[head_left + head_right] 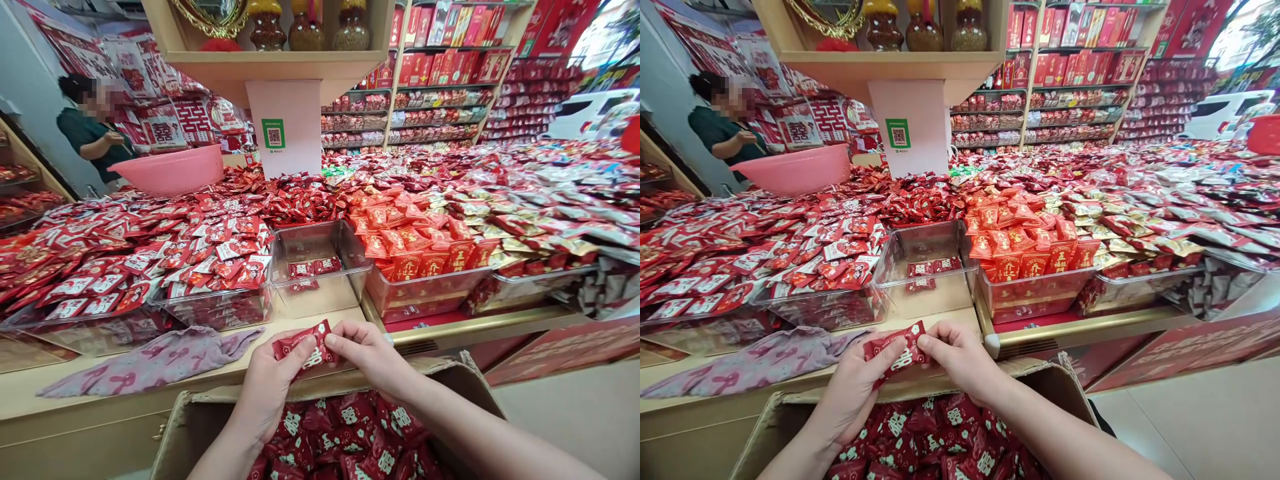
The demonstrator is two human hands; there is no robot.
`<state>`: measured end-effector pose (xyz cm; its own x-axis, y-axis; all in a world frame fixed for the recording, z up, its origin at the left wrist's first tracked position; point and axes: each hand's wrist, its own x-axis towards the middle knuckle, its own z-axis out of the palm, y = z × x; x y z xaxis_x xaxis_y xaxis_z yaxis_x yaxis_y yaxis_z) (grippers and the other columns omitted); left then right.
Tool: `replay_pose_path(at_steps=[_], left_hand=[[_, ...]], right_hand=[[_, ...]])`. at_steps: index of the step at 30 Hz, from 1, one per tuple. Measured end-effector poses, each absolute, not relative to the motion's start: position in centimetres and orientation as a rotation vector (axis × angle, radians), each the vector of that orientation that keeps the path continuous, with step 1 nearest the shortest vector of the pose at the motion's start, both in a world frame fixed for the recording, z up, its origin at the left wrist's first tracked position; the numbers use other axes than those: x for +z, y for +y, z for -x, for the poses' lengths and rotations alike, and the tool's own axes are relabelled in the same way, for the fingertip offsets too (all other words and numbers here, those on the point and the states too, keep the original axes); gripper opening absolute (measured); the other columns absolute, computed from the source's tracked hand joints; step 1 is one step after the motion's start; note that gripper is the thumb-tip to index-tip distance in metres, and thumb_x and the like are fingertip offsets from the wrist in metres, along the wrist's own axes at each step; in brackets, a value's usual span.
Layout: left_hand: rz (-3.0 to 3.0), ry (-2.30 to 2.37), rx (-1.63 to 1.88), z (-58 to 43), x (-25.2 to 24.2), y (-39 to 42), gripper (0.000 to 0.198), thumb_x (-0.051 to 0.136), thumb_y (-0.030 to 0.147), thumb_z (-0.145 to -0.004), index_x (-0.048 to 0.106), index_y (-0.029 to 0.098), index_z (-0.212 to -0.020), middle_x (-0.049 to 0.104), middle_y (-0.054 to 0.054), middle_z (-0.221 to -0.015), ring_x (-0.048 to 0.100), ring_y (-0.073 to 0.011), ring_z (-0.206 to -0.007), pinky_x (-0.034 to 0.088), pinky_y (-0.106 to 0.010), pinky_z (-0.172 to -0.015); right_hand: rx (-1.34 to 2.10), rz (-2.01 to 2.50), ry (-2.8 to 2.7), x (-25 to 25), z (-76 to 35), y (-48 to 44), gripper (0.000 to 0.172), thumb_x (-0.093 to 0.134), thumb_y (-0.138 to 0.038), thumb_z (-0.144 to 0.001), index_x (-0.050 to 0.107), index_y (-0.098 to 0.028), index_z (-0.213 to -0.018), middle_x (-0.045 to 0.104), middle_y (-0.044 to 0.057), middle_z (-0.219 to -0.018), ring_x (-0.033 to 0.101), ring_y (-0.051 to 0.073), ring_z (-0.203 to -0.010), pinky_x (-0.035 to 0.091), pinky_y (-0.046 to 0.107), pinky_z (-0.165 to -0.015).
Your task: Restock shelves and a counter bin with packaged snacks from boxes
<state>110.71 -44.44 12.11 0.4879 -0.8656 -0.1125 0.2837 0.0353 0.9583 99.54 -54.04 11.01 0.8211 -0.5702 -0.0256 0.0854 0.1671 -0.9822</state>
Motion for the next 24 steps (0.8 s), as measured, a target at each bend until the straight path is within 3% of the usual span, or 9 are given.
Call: replay_pose_path(at_steps=[6, 10, 19, 22, 24], left_hand=[[-1.196, -0.567, -1.022, -110.6, 12.5, -44.3, 0.024, 0.063, 0.029, -0.072, 0.069, 0.014, -0.089, 0.07, -0.006, -0.08, 0.061, -0.0165, -0.072, 0.046, -0.028, -0.073], [-1.25, -0.619, -1.012, -110.8, 12.4, -44.3, 0.027, 0.066, 0.028, -0.068, 0.067, 0.015, -0.092, 0.07, -0.005, -0.084, 0.057, -0.012, -0.064, 0.046, -0.022, -0.061], [-1.174, -0.449, -1.197, -111.4, 12.5, -44.0, 0.024, 0.058, 0.032, -0.076, 0.066, 0.016, -0.091, 0.069, -0.008, -0.088, 0.063, -0.0162, -0.069, 0.051, -0.026, -0.062], [-1.166, -0.431, -1.191, -111.5, 12.5, -44.1, 0.024, 0.056, 0.033, -0.077, 0.066, 0.016, -0.089, 0.07, -0.008, -0.087, 0.064, -0.0167, -0.068, 0.051, -0.028, -0.063], [-1.175, -0.425, -1.18, -111.5, 12.5, -44.2, 0.024, 0.056, 0.033, -0.076, 0.066, 0.016, -0.09, 0.07, -0.007, -0.084, 0.064, -0.017, -0.068, 0.051, -0.028, -0.06]], right_hand=[[-0.517, 1.381, 0.432, 10.5, -99.6, -54.1, 0.034, 0.058, -0.046, -0.07, 0.051, -0.014, -0.063, 0.052, -0.002, -0.055, 0.048, 0.008, -0.053, 0.038, 0.021, -0.054], [-0.526, 1.351, 0.463, 10.3, -99.7, -54.2, 0.035, 0.058, -0.048, -0.07, 0.049, -0.014, -0.064, 0.051, -0.002, -0.057, 0.046, 0.007, -0.052, 0.037, 0.021, -0.053], [-0.511, 1.282, 0.482, 9.9, -99.8, -54.6, 0.036, 0.056, -0.048, -0.071, 0.046, -0.014, -0.065, 0.05, -0.002, -0.058, 0.044, 0.006, -0.051, 0.036, 0.02, -0.052], [-0.583, 1.428, 0.534, 9.7, -99.6, -54.6, 0.028, 0.052, -0.043, -0.075, 0.048, -0.015, -0.079, 0.055, 0.003, -0.071, 0.049, 0.01, -0.06, 0.04, 0.023, -0.055], [-0.795, 1.76, 0.515, 10.0, -99.3, -54.5, 0.025, 0.051, -0.036, -0.078, 0.048, -0.017, -0.094, 0.056, 0.008, -0.092, 0.052, 0.015, -0.081, 0.043, 0.028, -0.067]])
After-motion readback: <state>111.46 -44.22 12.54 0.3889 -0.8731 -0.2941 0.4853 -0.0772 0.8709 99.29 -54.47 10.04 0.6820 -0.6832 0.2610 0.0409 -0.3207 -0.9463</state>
